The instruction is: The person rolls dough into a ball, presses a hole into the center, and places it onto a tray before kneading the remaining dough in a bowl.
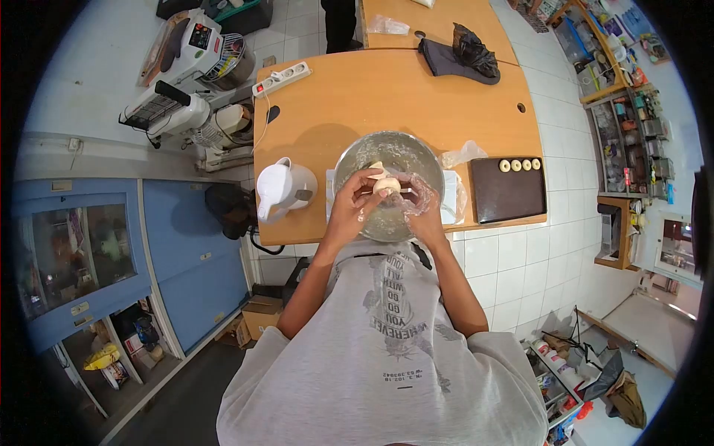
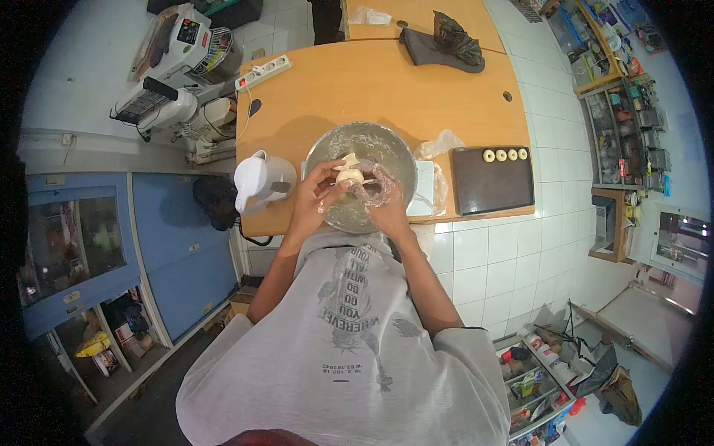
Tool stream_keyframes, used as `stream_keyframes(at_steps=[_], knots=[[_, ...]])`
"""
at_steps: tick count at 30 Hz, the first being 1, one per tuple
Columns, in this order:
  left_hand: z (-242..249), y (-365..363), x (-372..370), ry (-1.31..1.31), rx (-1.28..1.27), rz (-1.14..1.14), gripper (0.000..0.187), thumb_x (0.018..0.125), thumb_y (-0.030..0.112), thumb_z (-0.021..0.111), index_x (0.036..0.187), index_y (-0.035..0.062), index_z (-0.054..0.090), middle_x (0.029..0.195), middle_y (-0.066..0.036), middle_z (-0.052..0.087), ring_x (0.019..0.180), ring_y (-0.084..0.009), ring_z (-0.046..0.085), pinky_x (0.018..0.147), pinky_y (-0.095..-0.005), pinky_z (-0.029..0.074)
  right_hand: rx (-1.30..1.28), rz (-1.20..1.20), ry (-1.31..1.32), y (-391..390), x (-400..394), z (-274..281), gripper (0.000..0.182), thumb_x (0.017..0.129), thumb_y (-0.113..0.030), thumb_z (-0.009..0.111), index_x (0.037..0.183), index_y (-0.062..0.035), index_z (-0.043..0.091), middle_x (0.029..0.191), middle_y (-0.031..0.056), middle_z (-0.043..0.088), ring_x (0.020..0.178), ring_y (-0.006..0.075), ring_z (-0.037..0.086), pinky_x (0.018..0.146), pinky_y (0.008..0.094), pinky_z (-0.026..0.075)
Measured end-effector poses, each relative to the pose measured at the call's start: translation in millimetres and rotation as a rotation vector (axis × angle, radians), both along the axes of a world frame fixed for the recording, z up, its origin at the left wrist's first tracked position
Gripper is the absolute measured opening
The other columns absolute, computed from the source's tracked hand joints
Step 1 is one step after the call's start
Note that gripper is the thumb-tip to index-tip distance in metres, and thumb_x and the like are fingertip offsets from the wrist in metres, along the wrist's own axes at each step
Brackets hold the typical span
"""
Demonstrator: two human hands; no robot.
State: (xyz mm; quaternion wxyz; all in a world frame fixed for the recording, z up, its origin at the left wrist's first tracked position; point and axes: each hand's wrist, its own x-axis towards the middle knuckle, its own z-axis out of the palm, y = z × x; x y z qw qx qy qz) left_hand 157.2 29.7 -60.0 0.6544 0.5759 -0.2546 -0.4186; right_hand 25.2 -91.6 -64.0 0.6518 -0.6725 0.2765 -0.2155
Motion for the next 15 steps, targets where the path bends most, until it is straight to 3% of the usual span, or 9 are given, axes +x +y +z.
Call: stream_keyframes(at_steps=[7,15], knots=[[1,-3,4,0.01,-0.025,0.001,0.044,0.099,0.004,0.069,0.14,0.0024,0.053,0.119,-0.011,0.067,0.112,-0.0159,0.065,0.098,-0.032,0.054,-0.14,0.038,0.036,3,4,-7,0.034,0.091,-0.006,0.074,0.123,-0.0012,0.065,0.11,0.0136,0.073,0.099,0.0233,0.073,0.089,0.0353,0.059],[-6,2,14,0.025,0.032,-0.097,0.046,0.096,0.007,0.075,0.138,0.0039,0.057,0.117,-0.009,0.07,0.111,-0.016,0.066,0.1,-0.0317,0.052,-0.095,0.025,0.033,-7,3,1,0.03,0.091,-0.009,0.076,0.119,0.0003,0.069,0.108,0.0146,0.074,0.101,0.0239,0.074,0.088,0.0359,0.06]])
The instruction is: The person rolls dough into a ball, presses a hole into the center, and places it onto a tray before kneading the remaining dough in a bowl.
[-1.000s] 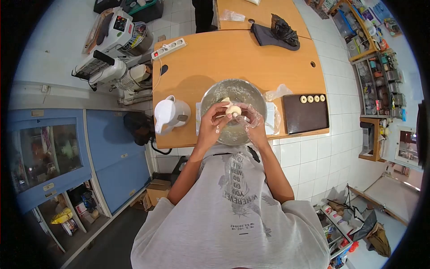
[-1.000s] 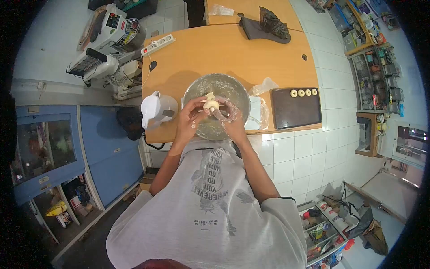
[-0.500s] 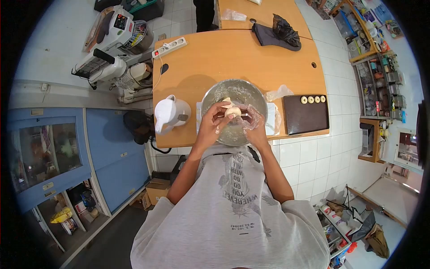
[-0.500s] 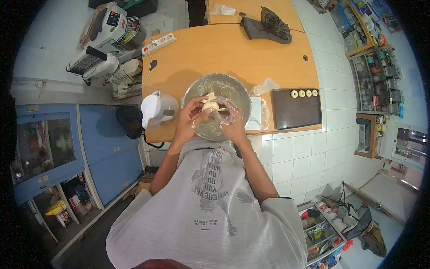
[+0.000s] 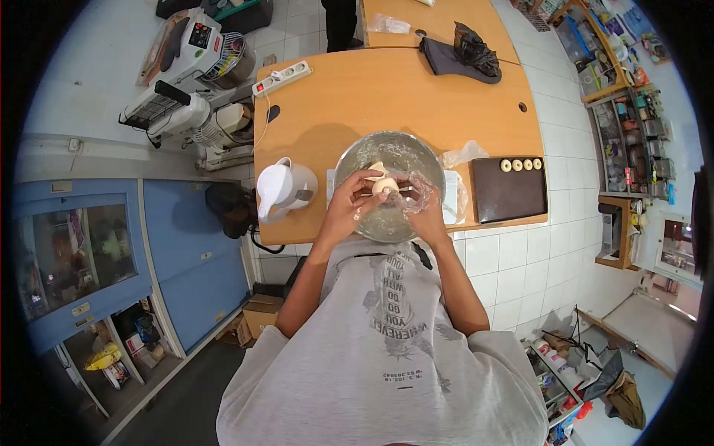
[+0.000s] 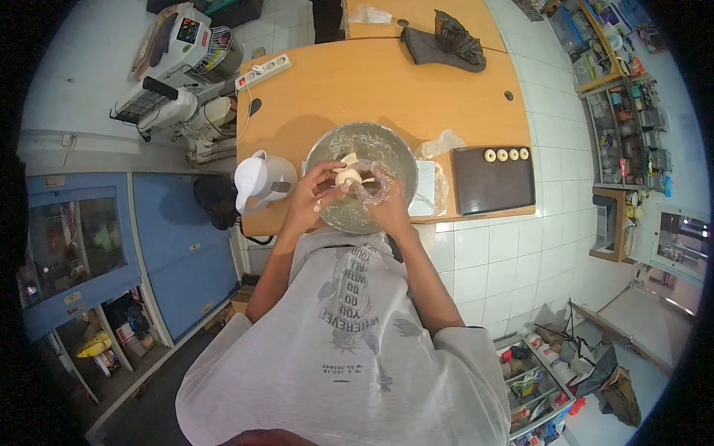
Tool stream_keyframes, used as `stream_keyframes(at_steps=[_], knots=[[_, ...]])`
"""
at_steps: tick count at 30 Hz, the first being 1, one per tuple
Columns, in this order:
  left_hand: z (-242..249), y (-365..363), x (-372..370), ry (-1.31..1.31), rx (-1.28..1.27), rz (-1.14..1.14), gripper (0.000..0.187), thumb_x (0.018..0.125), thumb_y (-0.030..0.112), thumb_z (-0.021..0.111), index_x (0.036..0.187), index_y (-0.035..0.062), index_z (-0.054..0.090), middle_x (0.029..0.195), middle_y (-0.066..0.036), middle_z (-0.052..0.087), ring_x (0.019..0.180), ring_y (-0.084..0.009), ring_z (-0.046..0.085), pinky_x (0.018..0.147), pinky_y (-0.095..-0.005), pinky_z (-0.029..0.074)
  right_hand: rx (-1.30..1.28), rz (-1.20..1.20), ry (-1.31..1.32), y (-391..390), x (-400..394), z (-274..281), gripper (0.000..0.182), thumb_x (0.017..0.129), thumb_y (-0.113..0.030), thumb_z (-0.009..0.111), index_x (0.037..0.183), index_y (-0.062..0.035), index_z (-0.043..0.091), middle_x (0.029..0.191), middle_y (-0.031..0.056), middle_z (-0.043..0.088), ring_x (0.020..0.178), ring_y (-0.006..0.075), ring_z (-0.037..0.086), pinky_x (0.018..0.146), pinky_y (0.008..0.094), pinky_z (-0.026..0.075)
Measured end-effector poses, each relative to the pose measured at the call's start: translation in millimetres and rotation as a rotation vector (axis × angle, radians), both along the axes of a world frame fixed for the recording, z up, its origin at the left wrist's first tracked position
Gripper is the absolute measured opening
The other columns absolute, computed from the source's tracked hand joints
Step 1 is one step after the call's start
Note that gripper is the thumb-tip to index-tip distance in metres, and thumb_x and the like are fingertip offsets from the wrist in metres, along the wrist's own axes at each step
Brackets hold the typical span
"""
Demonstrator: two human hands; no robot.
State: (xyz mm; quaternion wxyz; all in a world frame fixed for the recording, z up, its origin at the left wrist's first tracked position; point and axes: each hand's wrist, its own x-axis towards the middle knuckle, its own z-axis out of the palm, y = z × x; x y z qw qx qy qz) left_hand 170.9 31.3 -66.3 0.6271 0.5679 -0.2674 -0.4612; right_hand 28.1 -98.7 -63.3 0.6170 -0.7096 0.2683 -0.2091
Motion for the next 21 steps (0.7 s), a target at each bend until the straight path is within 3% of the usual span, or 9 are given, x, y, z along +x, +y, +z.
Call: stream_keyframes(at_steps=[8,10,15,18,20,21], knots=[[10,2,2,-0.014,-0.001,0.116,0.049,0.094,0.003,0.075,0.14,0.0053,0.057,0.123,-0.008,0.069,0.118,-0.0163,0.064,0.1,-0.0331,0.053,-0.043,0.024,0.125,2,0,-6,0.03,0.092,-0.009,0.076,0.12,-0.0009,0.07,0.112,0.0148,0.074,0.103,0.0233,0.074,0.089,0.0359,0.06],[9,3,1,-0.052,0.006,0.09,0.05,0.094,0.003,0.075,0.141,0.0045,0.057,0.126,-0.008,0.067,0.12,-0.0169,0.063,0.102,-0.0342,0.052,0.072,0.008,-0.017,5,4,0,0.029,0.093,-0.007,0.075,0.121,-0.0013,0.069,0.117,0.0144,0.072,0.105,0.0237,0.073,0.09,0.0364,0.06],[18,0,-6,-0.14,-0.082,0.106,0.049,0.097,-0.003,0.068,0.143,0.0002,0.053,0.132,-0.012,0.063,0.128,-0.0221,0.061,0.108,-0.0371,0.053,0.026,-0.004,-0.115,4,8,8,0.031,0.09,0.0,0.074,0.121,-0.0015,0.068,0.126,0.0134,0.064,0.113,0.0264,0.07,0.094,0.0367,0.061],[21,1,-10,0.044,-0.21,0.165,0.05,0.096,-0.002,0.068,0.144,-0.0009,0.053,0.136,-0.012,0.061,0.13,-0.0237,0.059,0.11,-0.0371,0.052,-0.099,-0.029,-0.25,4,10,13,0.033,0.088,0.005,0.071,0.12,-0.0015,0.069,0.129,0.0134,0.06,0.118,0.0279,0.067,0.096,0.0375,0.062],[12,3,-10,0.457,-0.247,0.168,0.051,0.096,0.001,0.069,0.145,-0.0012,0.052,0.136,-0.012,0.061,0.128,-0.0239,0.06,0.11,-0.0363,0.052,-0.157,-0.038,-0.301,4,9,13,0.034,0.088,0.007,0.069,0.12,-0.0016,0.069,0.131,0.0134,0.058,0.121,0.0285,0.065,0.097,0.038,0.062],[8,4,-11,0.458,-0.246,0.169,0.051,0.096,0.001,0.069,0.145,-0.0012,0.052,0.136,-0.012,0.061,0.128,-0.0239,0.06,0.11,-0.0363,0.052,-0.152,-0.024,-0.313,5,8,13,0.034,0.088,0.008,0.068,0.12,-0.0015,0.069,0.131,0.0137,0.058,0.122,0.028,0.064,0.097,0.0377,0.062]])
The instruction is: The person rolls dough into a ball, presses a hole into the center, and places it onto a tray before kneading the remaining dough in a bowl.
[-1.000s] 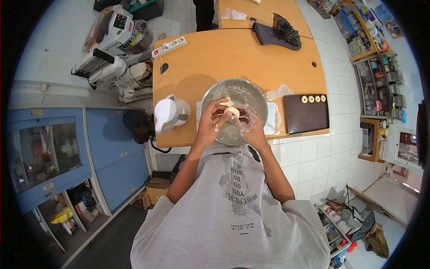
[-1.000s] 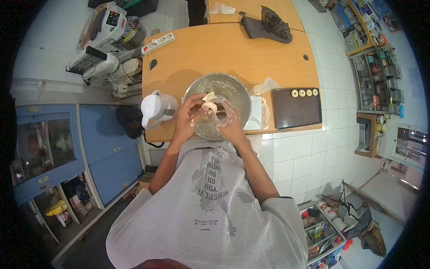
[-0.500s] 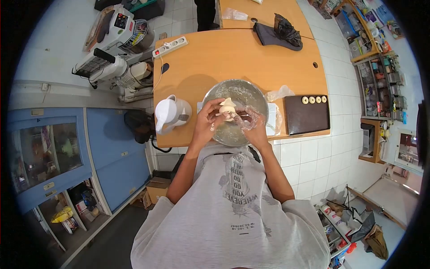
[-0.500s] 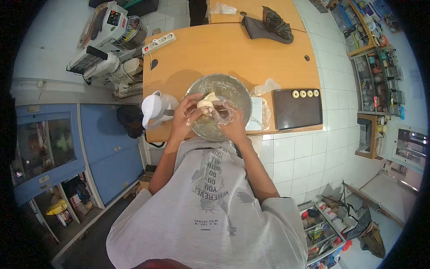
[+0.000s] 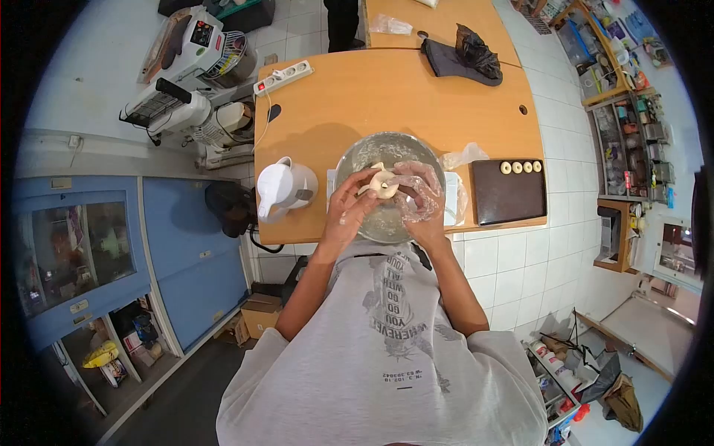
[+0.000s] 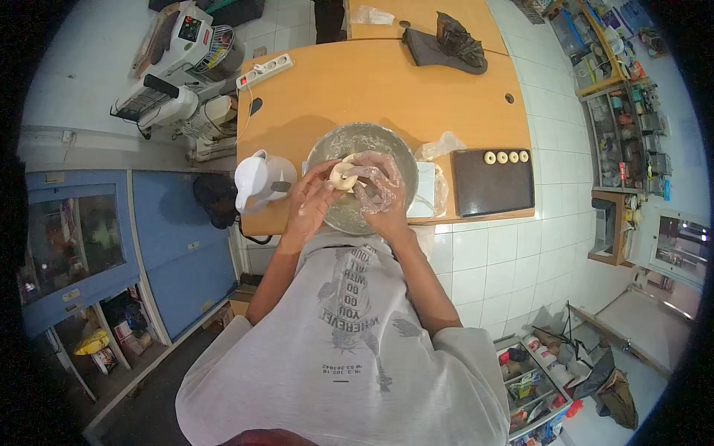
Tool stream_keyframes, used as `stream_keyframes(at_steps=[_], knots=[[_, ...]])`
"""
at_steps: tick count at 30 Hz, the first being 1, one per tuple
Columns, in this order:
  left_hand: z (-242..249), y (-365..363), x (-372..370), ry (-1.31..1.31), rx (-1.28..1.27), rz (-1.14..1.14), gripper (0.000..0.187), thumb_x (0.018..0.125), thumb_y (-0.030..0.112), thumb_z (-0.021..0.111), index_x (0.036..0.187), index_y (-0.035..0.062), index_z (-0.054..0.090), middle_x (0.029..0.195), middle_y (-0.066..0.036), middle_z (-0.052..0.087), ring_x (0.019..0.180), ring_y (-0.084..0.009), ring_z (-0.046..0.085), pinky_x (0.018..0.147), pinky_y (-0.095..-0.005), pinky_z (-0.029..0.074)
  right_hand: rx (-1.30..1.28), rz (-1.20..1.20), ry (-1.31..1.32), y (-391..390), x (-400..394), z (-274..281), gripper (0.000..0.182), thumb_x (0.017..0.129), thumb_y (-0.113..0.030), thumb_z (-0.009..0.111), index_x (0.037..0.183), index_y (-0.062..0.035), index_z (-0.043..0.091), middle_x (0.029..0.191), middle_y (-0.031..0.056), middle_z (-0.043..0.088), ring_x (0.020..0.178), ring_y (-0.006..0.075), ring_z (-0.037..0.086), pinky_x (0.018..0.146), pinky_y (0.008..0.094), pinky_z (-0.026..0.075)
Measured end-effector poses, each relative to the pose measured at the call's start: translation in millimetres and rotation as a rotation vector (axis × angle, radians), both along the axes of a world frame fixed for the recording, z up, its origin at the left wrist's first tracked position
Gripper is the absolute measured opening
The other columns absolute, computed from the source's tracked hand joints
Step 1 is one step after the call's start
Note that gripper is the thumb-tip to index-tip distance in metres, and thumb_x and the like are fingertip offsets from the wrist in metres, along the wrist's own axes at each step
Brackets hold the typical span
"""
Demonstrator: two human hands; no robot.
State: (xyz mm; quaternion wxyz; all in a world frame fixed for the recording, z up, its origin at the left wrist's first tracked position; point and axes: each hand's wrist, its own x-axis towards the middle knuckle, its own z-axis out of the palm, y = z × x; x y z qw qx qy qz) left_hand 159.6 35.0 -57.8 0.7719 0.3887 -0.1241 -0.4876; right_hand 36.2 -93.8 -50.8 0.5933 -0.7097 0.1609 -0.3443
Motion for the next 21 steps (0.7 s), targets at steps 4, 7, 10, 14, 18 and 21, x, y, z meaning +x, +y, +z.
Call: stream_keyframes(at_steps=[4,7,10,14,18,21], knots=[[-3,0,-4,-0.108,0.131,0.032,0.048,0.096,0.006,0.073,0.141,-0.0014,0.056,0.13,-0.012,0.066,0.121,-0.0198,0.064,0.105,-0.0332,0.052,0.182,0.042,-0.082,1,-1,1,0.038,0.088,0.012,0.064,0.123,-0.002,0.068,0.13,0.0137,0.06,0.123,0.0249,0.062,0.096,0.0371,0.061],[6,-1,-4,-0.273,0.195,0.053,0.045,0.096,0.006,0.074,0.138,-0.0014,0.059,0.126,-0.011,0.069,0.116,-0.0172,0.065,0.101,-0.031,0.052,0.173,0.042,0.001,-6,-5,-7,0.036,0.09,0.008,0.067,0.124,-0.0022,0.066,0.128,0.0131,0.062,0.119,0.0224,0.064,0.095,0.0367,0.06],[13,-1,-5,-0.41,0.25,0.053,0.04,0.097,0.007,0.073,0.135,-0.0019,0.062,0.124,-0.01,0.07,0.113,-0.0156,0.066,0.099,-0.0298,0.052,0.316,-0.005,0.09,4,-5,0,0.034,0.092,0.001,0.071,0.124,-0.0028,0.066,0.127,0.0111,0.063,0.116,0.0205,0.065,0.094,0.0365,0.06],[9,-3,-6,-0.505,0.284,0.041,0.032,0.101,0.011,0.07,0.129,-0.0032,0.066,0.121,-0.01,0.071,0.11,-0.0149,0.067,0.098,-0.0299,0.052,0.217,0.039,0.196,0,-7,6,0.033,0.092,-0.004,0.075,0.124,-0.0024,0.067,0.127,0.0102,0.064,0.115,0.0214,0.067,0.093,0.0358,0.061],[11,-1,-2,-0.54,0.32,-0.019,0.031,0.102,0.014,0.07,0.127,-0.004,0.066,0.12,-0.01,0.071,0.111,-0.0154,0.067,0.099,-0.0308,0.053,0.129,0.027,0.279,-3,-8,-1,0.03,0.092,-0.008,0.076,0.12,-0.0018,0.069,0.118,0.0127,0.069,0.104,0.0246,0.072,0.088,0.0351,0.062],[10,-1,0,-0.528,0.326,-0.078,0.033,0.102,0.014,0.069,0.13,-0.0032,0.065,0.119,-0.01,0.071,0.111,-0.0158,0.067,0.099,-0.0316,0.053,0.002,-0.025,0.327,-4,-10,-11,0.026,0.093,-0.01,0.075,0.117,-0.001,0.071,0.109,0.0147,0.073,0.095,0.0271,0.074,0.083,0.0361,0.061]])
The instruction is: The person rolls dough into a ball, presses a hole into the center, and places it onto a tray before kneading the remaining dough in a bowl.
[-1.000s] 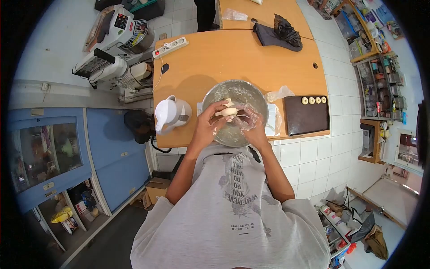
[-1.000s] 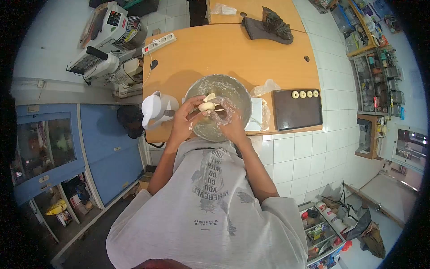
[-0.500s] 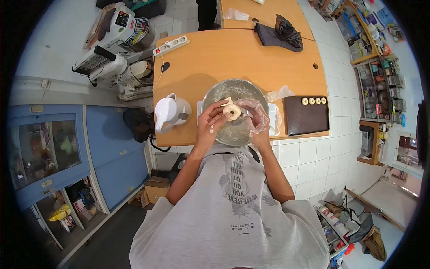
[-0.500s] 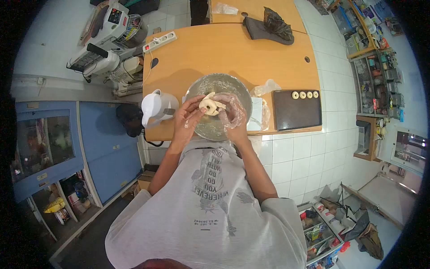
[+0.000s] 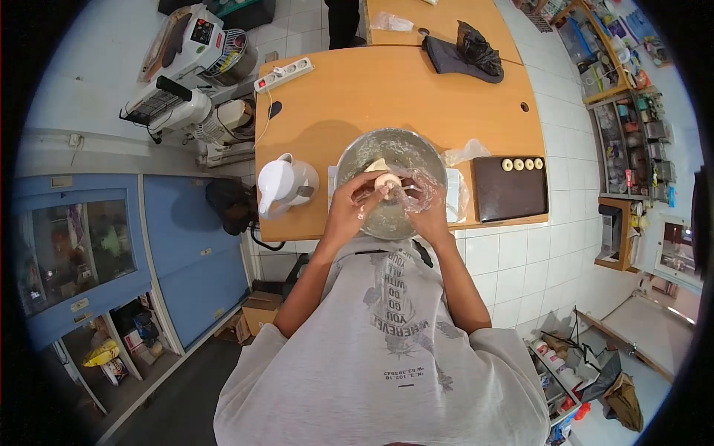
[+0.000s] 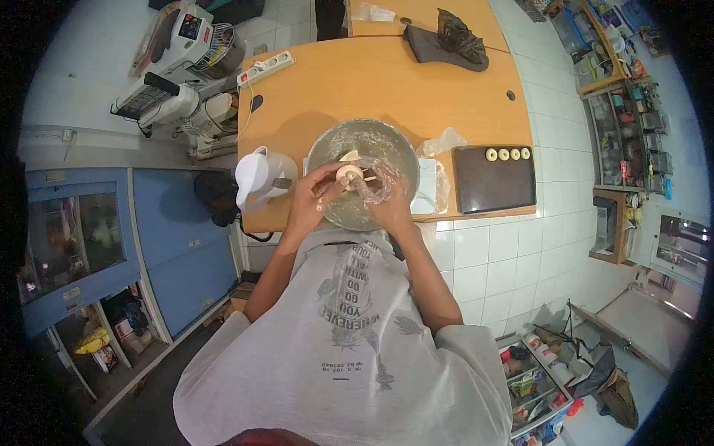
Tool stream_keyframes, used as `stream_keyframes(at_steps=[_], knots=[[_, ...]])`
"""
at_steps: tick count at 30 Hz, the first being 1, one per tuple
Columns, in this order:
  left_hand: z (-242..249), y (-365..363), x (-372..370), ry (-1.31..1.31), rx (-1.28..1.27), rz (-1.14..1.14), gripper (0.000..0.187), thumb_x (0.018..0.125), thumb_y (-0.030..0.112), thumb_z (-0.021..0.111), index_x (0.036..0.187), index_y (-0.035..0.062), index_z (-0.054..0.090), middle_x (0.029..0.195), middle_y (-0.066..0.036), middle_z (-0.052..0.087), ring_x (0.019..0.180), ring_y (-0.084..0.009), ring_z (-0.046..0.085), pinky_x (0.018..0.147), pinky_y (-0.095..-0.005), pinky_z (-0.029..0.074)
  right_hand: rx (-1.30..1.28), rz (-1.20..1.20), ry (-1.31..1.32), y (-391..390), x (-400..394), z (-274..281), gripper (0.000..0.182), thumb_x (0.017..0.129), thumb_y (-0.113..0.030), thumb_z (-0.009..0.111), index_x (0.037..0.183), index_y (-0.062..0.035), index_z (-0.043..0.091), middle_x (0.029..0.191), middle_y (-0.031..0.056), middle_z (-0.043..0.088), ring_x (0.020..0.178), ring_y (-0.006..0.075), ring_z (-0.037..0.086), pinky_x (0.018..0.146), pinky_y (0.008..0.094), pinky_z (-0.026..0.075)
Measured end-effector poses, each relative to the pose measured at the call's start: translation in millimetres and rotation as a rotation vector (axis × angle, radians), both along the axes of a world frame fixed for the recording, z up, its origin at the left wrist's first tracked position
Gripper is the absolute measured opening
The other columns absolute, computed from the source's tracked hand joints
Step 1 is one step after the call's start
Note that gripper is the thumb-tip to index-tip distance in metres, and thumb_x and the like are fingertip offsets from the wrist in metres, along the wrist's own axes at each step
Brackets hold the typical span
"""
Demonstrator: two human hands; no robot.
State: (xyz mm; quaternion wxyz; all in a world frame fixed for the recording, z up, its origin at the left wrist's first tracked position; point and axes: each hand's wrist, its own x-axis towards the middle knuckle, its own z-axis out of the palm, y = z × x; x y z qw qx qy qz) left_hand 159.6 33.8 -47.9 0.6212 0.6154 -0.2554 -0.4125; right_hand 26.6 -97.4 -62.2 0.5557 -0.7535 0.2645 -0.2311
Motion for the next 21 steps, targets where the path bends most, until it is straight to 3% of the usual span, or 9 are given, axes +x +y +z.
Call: stream_keyframes(at_steps=[2,7,13,21], knots=[[-4,0,1,0.024,-0.016,-0.022,0.034,0.1,0.01,0.069,0.133,-0.001,0.065,0.12,-0.008,0.071,0.109,-0.0144,0.066,0.098,-0.0298,0.052,-0.081,-0.012,0.022,0,0,-4,0.025,0.094,-0.011,0.074,0.116,-0.0003,0.071,0.105,0.0154,0.074,0.091,0.0283,0.075,0.081,0.0366,0.06],[-11,-2,0,-0.008,0.004,0.016,0.032,0.101,0.01,0.068,0.13,-0.0027,0.065,0.118,-0.008,0.071,0.108,-0.0137,0.066,0.097,-0.0293,0.053,0.157,-0.12,-0.047,4,4,-6,0.024,0.095,-0.009,0.073,0.114,0.0042,0.071,0.102,0.0156,0.076,0.089,0.0232,0.075,0.08,0.0349,0.059],[-15,-8,0,0.062,0.038,0.061,0.031,0.101,0.012,0.068,0.129,-0.0025,0.064,0.114,-0.009,0.072,0.105,-0.0142,0.067,0.092,-0.03,0.054,0.253,-0.056,0.002,6,5,7,0.026,0.093,-0.002,0.072,0.118,0.0026,0.069,0.102,0.0149,0.076,0.093,0.018,0.075,0.081,0.032,0.061],[-19,-6,1,0.072,-0.05,0.037,0.038,0.097,0.007,0.072,0.133,0.0001,0.061,0.118,-0.01,0.071,0.107,-0.0163,0.066,0.097,-0.0325,0.052,0.281,-0.057,-0.059,8,7,-5,0.033,0.092,-0.001,0.073,0.124,0.0007,0.065,0.106,0.014,0.075,0.097,0.0185,0.074,0.085,0.0321,0.061]])
